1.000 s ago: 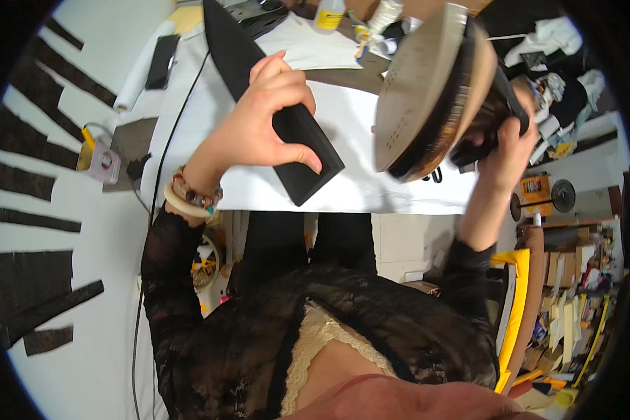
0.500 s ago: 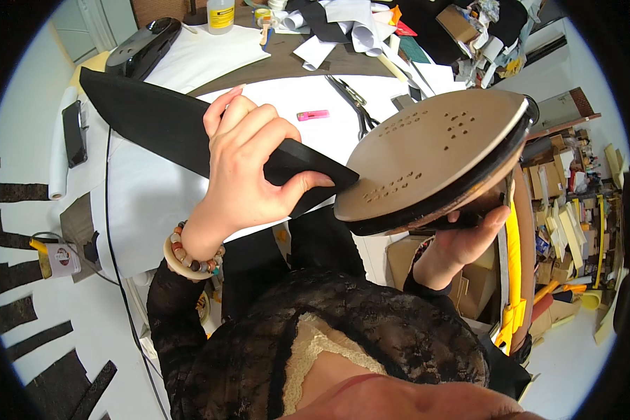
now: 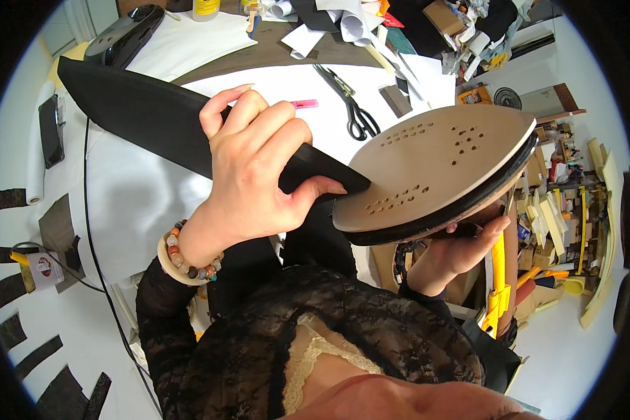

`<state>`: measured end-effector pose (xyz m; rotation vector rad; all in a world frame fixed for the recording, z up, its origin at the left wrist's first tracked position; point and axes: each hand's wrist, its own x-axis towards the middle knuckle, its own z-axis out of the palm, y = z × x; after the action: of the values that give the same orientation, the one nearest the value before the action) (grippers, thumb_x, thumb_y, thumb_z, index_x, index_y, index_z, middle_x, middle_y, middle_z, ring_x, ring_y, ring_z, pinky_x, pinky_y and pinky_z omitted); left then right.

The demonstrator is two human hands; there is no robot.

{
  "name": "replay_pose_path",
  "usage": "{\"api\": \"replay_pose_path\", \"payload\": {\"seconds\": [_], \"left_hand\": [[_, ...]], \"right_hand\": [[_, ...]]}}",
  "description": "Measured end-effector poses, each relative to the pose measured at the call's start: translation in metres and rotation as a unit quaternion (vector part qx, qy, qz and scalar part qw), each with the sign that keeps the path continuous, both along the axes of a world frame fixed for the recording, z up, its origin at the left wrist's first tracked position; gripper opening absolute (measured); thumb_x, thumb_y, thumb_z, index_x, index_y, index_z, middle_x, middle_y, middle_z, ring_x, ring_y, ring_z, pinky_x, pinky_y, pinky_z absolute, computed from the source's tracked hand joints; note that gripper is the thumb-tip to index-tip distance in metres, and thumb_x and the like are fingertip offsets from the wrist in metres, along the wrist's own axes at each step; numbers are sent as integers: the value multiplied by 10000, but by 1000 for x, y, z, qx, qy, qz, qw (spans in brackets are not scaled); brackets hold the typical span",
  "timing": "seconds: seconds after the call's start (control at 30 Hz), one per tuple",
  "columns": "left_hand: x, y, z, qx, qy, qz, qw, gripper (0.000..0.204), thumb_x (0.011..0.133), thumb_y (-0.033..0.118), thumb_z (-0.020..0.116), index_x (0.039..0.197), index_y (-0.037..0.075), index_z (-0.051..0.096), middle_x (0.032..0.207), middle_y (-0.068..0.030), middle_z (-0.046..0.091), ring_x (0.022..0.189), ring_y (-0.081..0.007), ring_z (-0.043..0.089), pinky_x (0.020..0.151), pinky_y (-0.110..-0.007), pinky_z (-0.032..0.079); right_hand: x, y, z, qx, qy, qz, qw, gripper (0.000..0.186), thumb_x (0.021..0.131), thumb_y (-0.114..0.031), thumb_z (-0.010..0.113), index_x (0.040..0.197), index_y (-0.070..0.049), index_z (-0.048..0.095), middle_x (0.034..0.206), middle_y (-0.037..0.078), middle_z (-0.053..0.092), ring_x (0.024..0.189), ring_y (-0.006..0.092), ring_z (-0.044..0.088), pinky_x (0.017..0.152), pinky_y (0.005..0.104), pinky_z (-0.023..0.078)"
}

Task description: The person irons a black fabric piece, trims its edges with scissors, and presses the seams with an iron. The person repeats this process on a second fabric piece, folding and ironing the edges.

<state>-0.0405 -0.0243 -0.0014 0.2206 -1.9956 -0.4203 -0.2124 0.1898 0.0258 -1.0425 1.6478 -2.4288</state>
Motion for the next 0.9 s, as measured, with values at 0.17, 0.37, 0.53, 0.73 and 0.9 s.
{"api": "replay_pose_path", "payload": {"seconds": [0.17,0.37,0.53,0.73,0.9], "left_hand": [[3,0,1,-1,-8,4,1000,427,500,305,852,698,87,543,716,-15,463,726,-231,445,945,-396,258],[5,1,3,4,-18,-1,1000,415,511,280,861,719,95,554,722,-10,470,749,-228,457,939,-389,259],[0,0,3,7,-26,-9,1000,421,558,335,871,732,100,567,722,-6,483,770,-223,480,938,-382,267],[-13,-6,4,-16,-20,-3,1000,432,593,371,869,751,89,581,739,-8,522,782,-226,499,920,-376,288],[-20,-7,6,-15,-57,7,998,420,619,381,861,767,88,599,757,2,541,804,-211,495,922,-378,267]], "right_hand": [[4,-8,10,-9,22,22,999,475,909,-483,627,1046,-79,419,740,27,556,459,66,478,383,164,338],[5,-9,0,17,65,-16,998,479,911,-472,627,1056,-74,405,729,37,547,445,67,461,404,190,379],[0,7,2,25,76,-7,997,537,852,-484,708,987,-43,433,733,40,563,498,73,504,434,207,409],[7,57,-44,151,223,-170,948,720,783,-358,808,1263,63,475,1116,166,611,1001,246,604,926,361,479],[25,37,-80,158,360,-200,898,596,727,-204,861,1161,82,568,1023,198,653,842,249,663,745,310,540]]}}
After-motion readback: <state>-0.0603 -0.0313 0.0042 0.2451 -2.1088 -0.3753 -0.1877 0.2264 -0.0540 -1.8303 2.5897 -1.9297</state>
